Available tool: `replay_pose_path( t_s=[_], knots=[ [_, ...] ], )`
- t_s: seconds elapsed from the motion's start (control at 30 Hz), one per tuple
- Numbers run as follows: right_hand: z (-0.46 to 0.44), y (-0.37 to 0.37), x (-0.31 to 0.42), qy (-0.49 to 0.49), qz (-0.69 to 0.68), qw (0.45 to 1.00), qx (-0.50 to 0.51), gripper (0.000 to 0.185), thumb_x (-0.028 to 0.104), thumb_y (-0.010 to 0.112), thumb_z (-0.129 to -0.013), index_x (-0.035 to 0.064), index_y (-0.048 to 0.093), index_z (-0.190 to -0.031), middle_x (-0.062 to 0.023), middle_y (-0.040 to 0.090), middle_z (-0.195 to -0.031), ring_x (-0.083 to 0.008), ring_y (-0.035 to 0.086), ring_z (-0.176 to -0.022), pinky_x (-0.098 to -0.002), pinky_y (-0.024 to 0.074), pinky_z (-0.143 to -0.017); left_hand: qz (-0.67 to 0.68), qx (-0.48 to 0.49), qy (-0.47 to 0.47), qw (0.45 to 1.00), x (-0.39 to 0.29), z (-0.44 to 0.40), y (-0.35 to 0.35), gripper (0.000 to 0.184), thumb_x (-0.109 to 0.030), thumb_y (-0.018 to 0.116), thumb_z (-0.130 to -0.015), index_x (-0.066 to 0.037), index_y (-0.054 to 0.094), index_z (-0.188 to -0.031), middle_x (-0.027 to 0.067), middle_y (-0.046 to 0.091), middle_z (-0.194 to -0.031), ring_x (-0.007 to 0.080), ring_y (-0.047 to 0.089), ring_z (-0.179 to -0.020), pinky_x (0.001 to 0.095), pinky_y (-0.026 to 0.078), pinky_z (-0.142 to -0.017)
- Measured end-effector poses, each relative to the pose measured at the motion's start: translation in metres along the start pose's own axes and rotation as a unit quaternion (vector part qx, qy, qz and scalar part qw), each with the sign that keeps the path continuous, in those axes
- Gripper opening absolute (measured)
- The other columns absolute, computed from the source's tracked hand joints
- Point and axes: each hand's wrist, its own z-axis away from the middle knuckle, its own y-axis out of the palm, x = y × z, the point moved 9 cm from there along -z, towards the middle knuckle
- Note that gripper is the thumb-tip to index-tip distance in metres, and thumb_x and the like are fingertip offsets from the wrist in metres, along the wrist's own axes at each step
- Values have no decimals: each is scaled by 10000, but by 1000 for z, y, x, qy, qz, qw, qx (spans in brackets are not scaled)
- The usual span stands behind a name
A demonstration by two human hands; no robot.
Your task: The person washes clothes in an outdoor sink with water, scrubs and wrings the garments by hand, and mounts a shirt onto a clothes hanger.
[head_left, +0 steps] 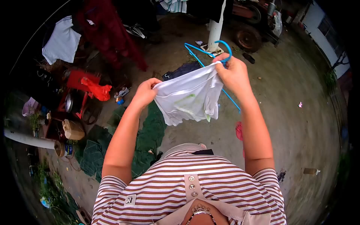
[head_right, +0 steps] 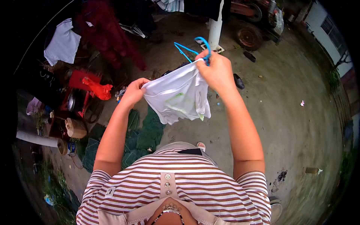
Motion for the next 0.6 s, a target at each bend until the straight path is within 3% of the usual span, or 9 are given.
replay_pose_path(
  t_s=[0.03, 0.1, 0.13, 0.27, 0.37, 0.43, 0.47, 0.53, 0.6],
  knots=[
    [1, 2, 5, 1, 1, 1000, -3, 172, 175, 640, -813, 39, 697, -901, -84, 614, -644, -169, 585, -581, -328, 473, -582, -1, 2, 2, 1000, -3, 3, 5, 240, 12, 584, -825, 0, 661, -1053, 69, 674, -941, 168, 619, -867, 300, 484, -825],
    [2, 15, 16, -7, -8, 1000, 15, 179, 176, 642, -793, 29, 689, -883, -106, 621, -648, -202, 608, -586, -344, 483, -589, -155, -79, 190, 966, -65, 20, 14, 271, -44, 645, -833, -15, 638, -1103, 76, 647, -995, 175, 615, -958, 317, 477, -929],
    [3, 21, 20, -11, -12, 1000, 21, 180, 175, 642, -785, 21, 682, -869, -115, 628, -651, -222, 628, -597, -363, 494, -600, -119, -64, 212, 968, -85, 24, 26, 301, -131, 730, -828, -39, 648, -1102, 81, 634, -977, 189, 630, -949, 334, 497, -930],
    [12, 44, 34, -42, 39, 997, 42, 192, 178, 620, -783, 15, 672, -870, -180, 628, -653, -340, 641, -618, -429, 504, -624, -140, -51, 205, 967, -128, 38, 78, 294, -216, 755, -832, -17, 616, -998, 131, 669, -974, 227, 671, -899, 371, 523, -796],
    [15, 52, 18, -31, -8, 998, 57, 189, 164, 599, -785, 8, 665, -869, -168, 626, -641, -328, 641, -603, -430, 501, -617, -140, -105, 227, 958, -113, 25, 84, 285, -222, 727, -859, -7, 541, -882, 157, 656, -857, 262, 669, -766, 406, 508, -677],
    [23, 46, 17, -9, -8, 995, 103, 268, 201, 673, -788, 6, 647, -971, -172, 673, -772, -316, 668, -719, -403, 524, -686, -3, -66, 157, 985, -84, 10, 85, 267, -218, 710, -891, -11, 541, -901, 125, 630, -730, 210, 640, -652, 355, 495, -607],
    [28, 46, 13, -13, -56, 992, 112, 364, 234, 728, -773, 14, 620, -1042, -177, 679, -898, -322, 668, -803, -391, 528, -737, 51, -75, 152, 984, -77, 7, 82, 252, -217, 687, -928, -18, 539, -885, 70, 599, -660, 127, 579, -594, 297, 459, -556],
    [37, 47, -8, -34, -88, 990, 105, 682, 330, 855, -708, 38, 524, -1227, -164, 640, -1138, -339, 640, -982, -350, 522, -862, 80, -77, 117, 987, -76, 6, 77, 225, -200, 673, -944, -29, 537, -889, 34, 605, -706, 86, 551, -629, 271, 442, -560],
    [55, 60, -20, -51, -18, 995, 87, 694, 319, 852, -709, 43, 512, -1248, -159, 635, -1107, -334, 639, -960, -344, 521, -845, 99, -91, 94, 986, -77, 4, 75, 222, -201, 663, -964, -44, 531, -881, -9, 610, -731, 38, 526, -658, 241, 425, -568]
  ],
)
